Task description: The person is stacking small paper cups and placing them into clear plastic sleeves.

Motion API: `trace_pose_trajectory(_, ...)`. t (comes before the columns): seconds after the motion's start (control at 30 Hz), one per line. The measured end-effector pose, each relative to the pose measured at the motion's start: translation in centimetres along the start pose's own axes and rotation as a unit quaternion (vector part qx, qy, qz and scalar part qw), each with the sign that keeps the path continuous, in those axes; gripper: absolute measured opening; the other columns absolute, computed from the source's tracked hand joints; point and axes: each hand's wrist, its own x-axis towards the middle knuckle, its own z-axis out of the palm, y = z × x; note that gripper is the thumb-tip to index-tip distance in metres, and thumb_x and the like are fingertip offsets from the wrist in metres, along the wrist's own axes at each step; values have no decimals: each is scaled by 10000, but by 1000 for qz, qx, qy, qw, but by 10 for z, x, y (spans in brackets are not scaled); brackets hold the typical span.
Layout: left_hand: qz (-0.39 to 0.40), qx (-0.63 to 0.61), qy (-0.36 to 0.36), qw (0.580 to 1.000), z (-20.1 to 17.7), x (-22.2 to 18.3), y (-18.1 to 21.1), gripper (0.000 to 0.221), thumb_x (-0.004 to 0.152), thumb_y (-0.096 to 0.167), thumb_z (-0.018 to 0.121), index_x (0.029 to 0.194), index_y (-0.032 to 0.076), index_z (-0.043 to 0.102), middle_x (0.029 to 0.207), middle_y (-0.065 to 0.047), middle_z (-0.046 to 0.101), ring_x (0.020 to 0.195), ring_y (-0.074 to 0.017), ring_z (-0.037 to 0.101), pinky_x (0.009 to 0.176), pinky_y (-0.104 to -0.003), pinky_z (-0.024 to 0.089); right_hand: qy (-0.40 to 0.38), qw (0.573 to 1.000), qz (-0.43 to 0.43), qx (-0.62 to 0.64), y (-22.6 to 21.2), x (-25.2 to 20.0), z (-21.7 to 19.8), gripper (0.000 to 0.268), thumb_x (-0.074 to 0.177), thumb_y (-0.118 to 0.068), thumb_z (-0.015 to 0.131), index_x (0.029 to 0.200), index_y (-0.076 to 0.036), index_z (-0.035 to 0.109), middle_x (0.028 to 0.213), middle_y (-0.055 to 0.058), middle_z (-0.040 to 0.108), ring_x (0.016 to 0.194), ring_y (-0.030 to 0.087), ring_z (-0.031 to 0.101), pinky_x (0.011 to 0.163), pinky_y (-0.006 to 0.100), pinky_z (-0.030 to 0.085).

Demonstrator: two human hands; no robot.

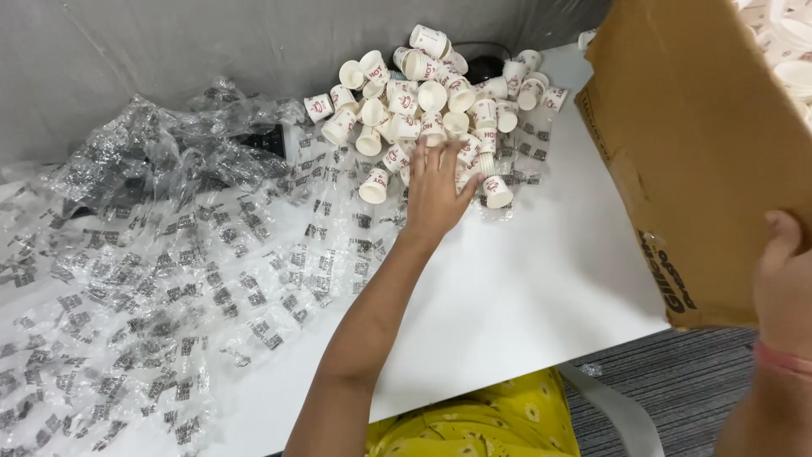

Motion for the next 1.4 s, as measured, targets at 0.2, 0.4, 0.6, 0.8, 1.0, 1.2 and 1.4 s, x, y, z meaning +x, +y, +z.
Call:
trace_pose_trajectory(0.2,32,101,-95,990,39,-39,-27,605,768,267,781,1333,146,602,1360,-114,583,1375,-374,414,1187,-564,273,119,988,-91,46,10,7,-14,312,1126,-249,581,1149,62,595,875,125,708,668,218,687,612,269,564)
trace_pose_trajectory(0.4,41,30,5,999,16,-65,-14,512,906,296,743,1310,42,560,1264,-193,603,1324,-392,479,1169,-556,342,67,976,-29,204,-92,-14,-108,491,1097,-176,643,1482,85,484,1329,279,616,1214,375,666,1005,445,587)
trace_pose_trajectory(0.6,12,-168,5,986,4,-129,-7,523,1010,361,644,1325,-24,483,1305,-246,544,1283,-440,486,1087,-539,418,-222,885,-183,367,-229,-95,-33,735,829,-323,740,1461,-69,465,1588,320,233,1470,531,211,1146,584,265)
trace_pose_trajectory(0.8,86,-40,-184,978,3,-148,-15,598,950,452,702,1300,-9,552,1289,-213,516,1300,-420,446,1147,-521,368,-112,857,-170,473,-275,-86,-18,616,961,-157,668,1521,-32,446,1555,293,324,1409,506,376,1173,565,334)
trace_pose_trajectory(1.0,38,24,-174,984,-5,-122,-41,644,838,481,775,1271,41,593,1317,-167,546,1341,-367,460,1154,-530,333,-104,887,-174,414,-327,-29,21,425,969,-181,747,1371,-121,622,1428,229,460,1235,412,500,1027,522,413)
trace_pose_trajectory(1.2,-93,36,-117,988,-27,-112,-88,606,890,446,772,1298,42,577,1383,-177,541,1343,-377,457,1120,-490,378,-32,858,-129,497,-323,-28,47,319,956,-95,822,1154,-52,575,1259,142,565,1148,300,587,990,460,481)
trace_pose_trajectory(1.4,-31,-20,-193,980,-39,-108,-69,626,710,483,869,1213,142,717,1264,-61,644,1371,-331,433,1171,-539,292,-15,619,-157,770,-328,-65,38,556,1021,-111,783,1339,-96,328,1336,118,504,1264,219,598,1074,364,538)
